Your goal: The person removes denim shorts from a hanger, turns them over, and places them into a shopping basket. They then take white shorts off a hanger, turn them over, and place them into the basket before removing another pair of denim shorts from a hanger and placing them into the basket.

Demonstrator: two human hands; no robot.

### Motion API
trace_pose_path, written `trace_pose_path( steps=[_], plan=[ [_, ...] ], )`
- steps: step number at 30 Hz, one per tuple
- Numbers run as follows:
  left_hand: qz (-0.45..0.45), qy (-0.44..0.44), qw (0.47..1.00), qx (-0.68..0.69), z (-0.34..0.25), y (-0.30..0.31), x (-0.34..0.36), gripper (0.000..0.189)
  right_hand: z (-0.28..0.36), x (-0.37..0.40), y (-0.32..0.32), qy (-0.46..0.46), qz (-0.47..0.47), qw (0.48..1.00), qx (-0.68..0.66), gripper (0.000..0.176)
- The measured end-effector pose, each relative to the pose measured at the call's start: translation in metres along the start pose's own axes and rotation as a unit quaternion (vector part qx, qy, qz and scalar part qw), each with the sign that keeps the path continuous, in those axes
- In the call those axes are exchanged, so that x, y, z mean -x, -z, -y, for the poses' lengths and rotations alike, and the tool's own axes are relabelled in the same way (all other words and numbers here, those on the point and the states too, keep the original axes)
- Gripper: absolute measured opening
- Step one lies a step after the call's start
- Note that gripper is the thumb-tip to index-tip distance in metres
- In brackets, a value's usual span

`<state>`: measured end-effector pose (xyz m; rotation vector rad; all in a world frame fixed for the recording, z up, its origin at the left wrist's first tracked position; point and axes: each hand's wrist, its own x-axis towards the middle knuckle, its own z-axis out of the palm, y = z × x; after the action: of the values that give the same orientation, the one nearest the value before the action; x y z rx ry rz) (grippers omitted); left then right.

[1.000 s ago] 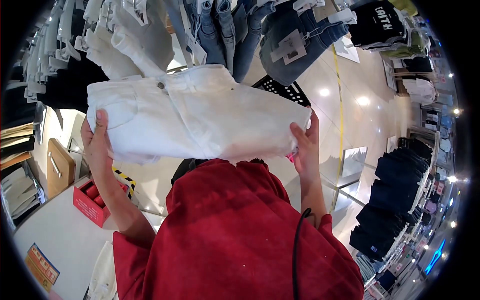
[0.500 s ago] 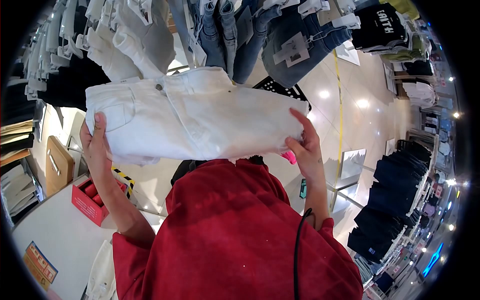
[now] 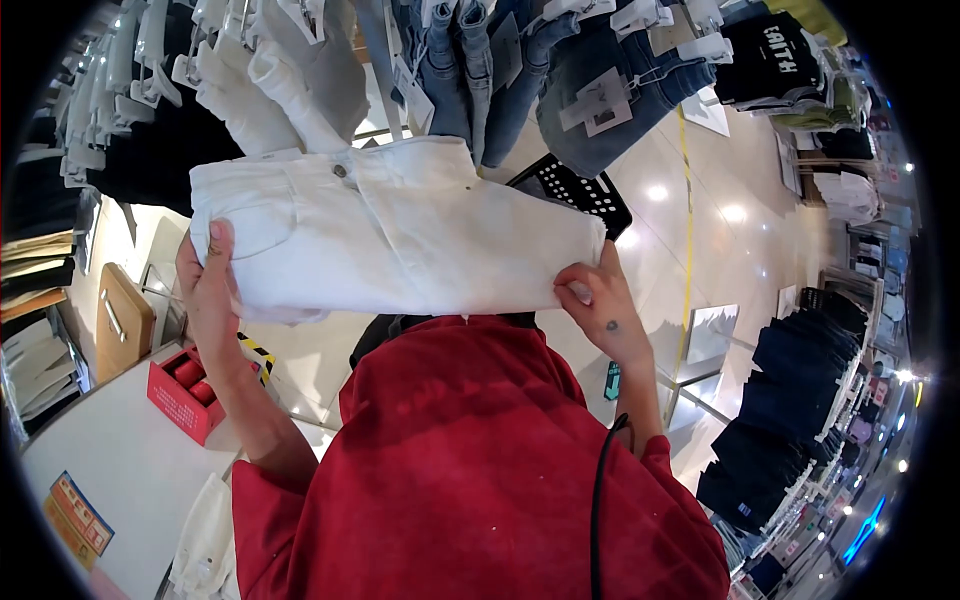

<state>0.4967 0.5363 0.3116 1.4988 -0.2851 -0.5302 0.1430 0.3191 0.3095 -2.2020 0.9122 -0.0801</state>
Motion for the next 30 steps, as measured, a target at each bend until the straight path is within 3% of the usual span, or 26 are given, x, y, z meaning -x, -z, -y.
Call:
trace_pose_path(
  steps=[4, 6, 8, 9, 12, 15, 18, 19, 21, 22, 24, 25, 26, 28, 29, 30],
  plan=[
    [-0.062, 0.061, 0.996, -0.018, -0.002, -0.009, 0.003, 0.041, -0.023, 0.003, -0.003, -0.057, -0.027, 0.987, -0.147, 0.013],
    [-0.109, 0.072, 0.984, -0.125, 0.006, -0.009, 0.0, 0.044, -0.051, 0.008, -0.009, -0.052, -0.046, 0.954, -0.293, 0.023],
    [-0.061, 0.024, 0.996, -0.058, 0.008, -0.016, 0.002, 0.037, -0.059, 0.007, -0.005, -0.141, -0.067, 0.939, -0.307, 0.024],
    [-0.025, 0.025, 0.999, -0.011, 0.008, -0.02, 0.001, 0.035, -0.049, 0.005, -0.003, -0.153, -0.098, 0.932, -0.315, 0.018],
    [0.086, 0.022, 0.993, 0.075, 0.007, -0.024, 0.003, 0.034, -0.042, -0.003, 0.003, -0.137, -0.066, 0.921, -0.358, 0.009],
    [0.126, 0.052, 0.985, 0.11, -0.002, -0.035, 0.01, 0.034, -0.054, -0.008, 0.003, -0.112, -0.085, 0.95, -0.28, 0.011],
    [0.187, 0.066, 0.975, 0.102, -0.006, -0.049, 0.014, 0.034, -0.022, -0.019, 0.008, -0.083, -0.109, 0.985, -0.104, 0.015],
    [0.221, 0.068, 0.969, 0.089, -0.01, -0.054, 0.014, 0.033, -0.01, -0.025, 0.013, -0.06, -0.113, 0.99, -0.06, 0.024],
    [0.285, 0.054, 0.957, -0.008, -0.01, -0.063, 0.012, 0.035, 0.022, -0.041, 0.011, 0.063, -0.076, 0.985, -0.14, 0.044],
    [0.334, 0.02, 0.941, -0.045, -0.016, -0.068, 0.013, 0.035, 0.037, -0.052, 0.01, 0.164, -0.053, 0.974, -0.145, 0.054],
    [0.427, -0.052, 0.896, -0.115, -0.035, -0.078, 0.013, 0.035, 0.079, -0.075, 0.007, 0.245, -0.049, 0.96, -0.128, 0.077],
    [0.46, -0.1, 0.879, -0.083, -0.03, -0.083, 0.012, 0.032, 0.094, -0.091, 0.009, 0.306, -0.03, 0.944, -0.117, 0.085],
    [0.46, -0.104, 0.877, -0.087, -0.035, -0.088, 0.012, 0.032, 0.109, -0.105, 0.005, 0.3, -0.008, 0.932, -0.203, 0.087],
    [0.456, -0.111, 0.878, -0.094, -0.053, -0.091, 0.014, 0.031, 0.101, -0.133, 0.0, 0.219, 0.176, 0.88, -0.383, 0.079],
    [0.458, -0.099, 0.88, -0.084, -0.059, -0.089, 0.01, 0.031, 0.099, -0.137, -0.001, 0.207, 0.171, 0.885, -0.38, 0.056],
    [0.457, -0.097, 0.877, -0.108, -0.059, -0.084, 0.007, 0.033, 0.099, -0.137, 0.003, 0.175, 0.157, 0.908, -0.347, 0.05]
  ],
)
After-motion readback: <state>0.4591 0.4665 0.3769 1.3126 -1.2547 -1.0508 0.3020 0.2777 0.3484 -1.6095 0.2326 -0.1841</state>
